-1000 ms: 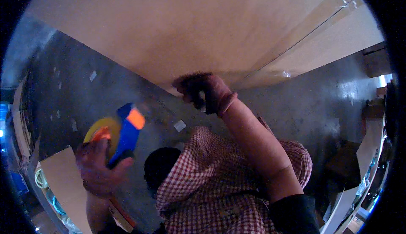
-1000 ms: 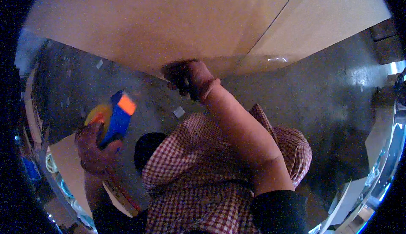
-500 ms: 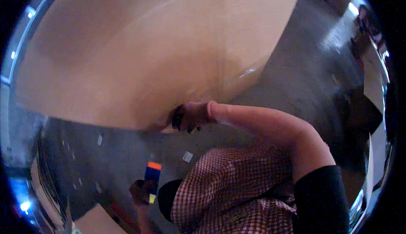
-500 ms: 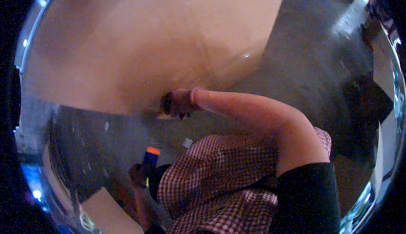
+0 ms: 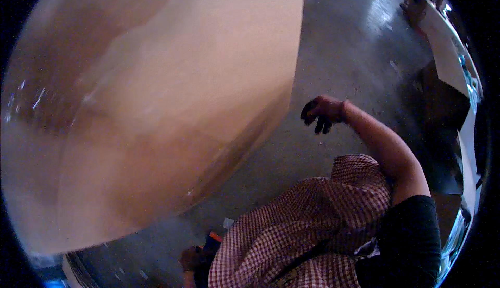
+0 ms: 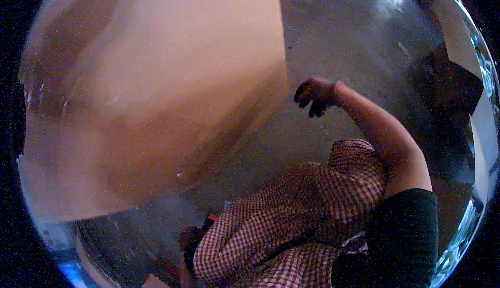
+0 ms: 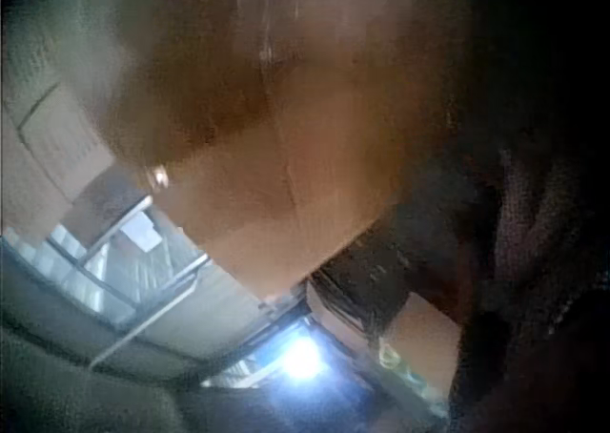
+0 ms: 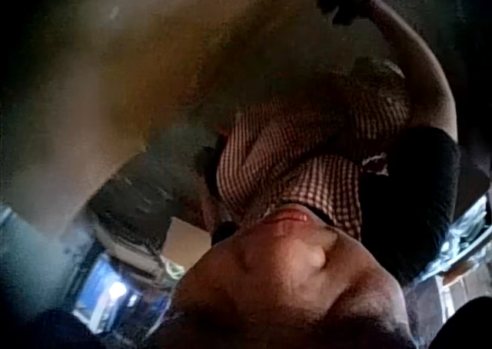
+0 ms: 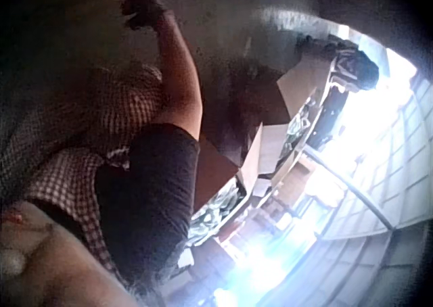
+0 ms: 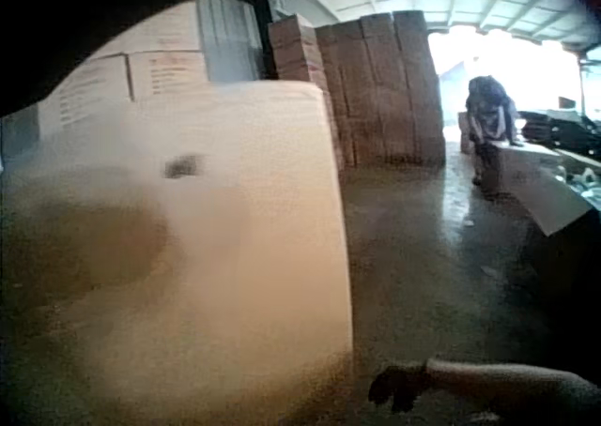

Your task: The person repeatedly closes and seals cardboard boxes filled with plastic containers using a handheld tape dispenser. They fold the flaps, apply tape along the seams, and rotate the boxes to seal all sides.

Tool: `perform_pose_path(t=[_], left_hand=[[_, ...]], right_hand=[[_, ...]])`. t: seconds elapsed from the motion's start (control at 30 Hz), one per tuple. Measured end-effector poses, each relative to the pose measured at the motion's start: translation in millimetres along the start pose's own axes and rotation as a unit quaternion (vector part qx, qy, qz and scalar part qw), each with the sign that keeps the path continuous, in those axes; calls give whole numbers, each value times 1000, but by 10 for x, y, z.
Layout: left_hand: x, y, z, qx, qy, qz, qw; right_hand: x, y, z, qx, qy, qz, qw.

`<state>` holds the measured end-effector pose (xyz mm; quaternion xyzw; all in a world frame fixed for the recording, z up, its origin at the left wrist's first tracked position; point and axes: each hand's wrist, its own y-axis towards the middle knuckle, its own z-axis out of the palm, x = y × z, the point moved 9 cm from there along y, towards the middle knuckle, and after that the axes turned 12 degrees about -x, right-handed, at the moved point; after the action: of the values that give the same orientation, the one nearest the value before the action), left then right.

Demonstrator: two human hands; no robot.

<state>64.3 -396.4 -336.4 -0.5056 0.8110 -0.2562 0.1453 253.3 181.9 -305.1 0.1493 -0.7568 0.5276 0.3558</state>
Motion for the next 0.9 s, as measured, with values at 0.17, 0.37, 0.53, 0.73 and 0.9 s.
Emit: perform_pose_path(t=[0.17, 0.37, 0.53, 0.73, 0.9], left_hand=[[-650, 405, -215, 48, 46, 28, 997], [-496, 138, -489, 48, 150, 51, 986], [-1115, -267, -834, 169, 262, 125, 942], [-2213, -374, -1645, 171, 270, 102, 942], [-2815, -658, -2134, 44, 264, 259, 928]], right_hand=[[-133, 178, -204, 67, 5, 89, 994], [-596, -185, 555, 18, 264, 100, 959], [-940, -602, 632, -74, 355, 48, 931], [-2072, -1171, 1, -256, 521, 158, 798], [-2902, -2991, 276, -490, 227, 273, 796]])
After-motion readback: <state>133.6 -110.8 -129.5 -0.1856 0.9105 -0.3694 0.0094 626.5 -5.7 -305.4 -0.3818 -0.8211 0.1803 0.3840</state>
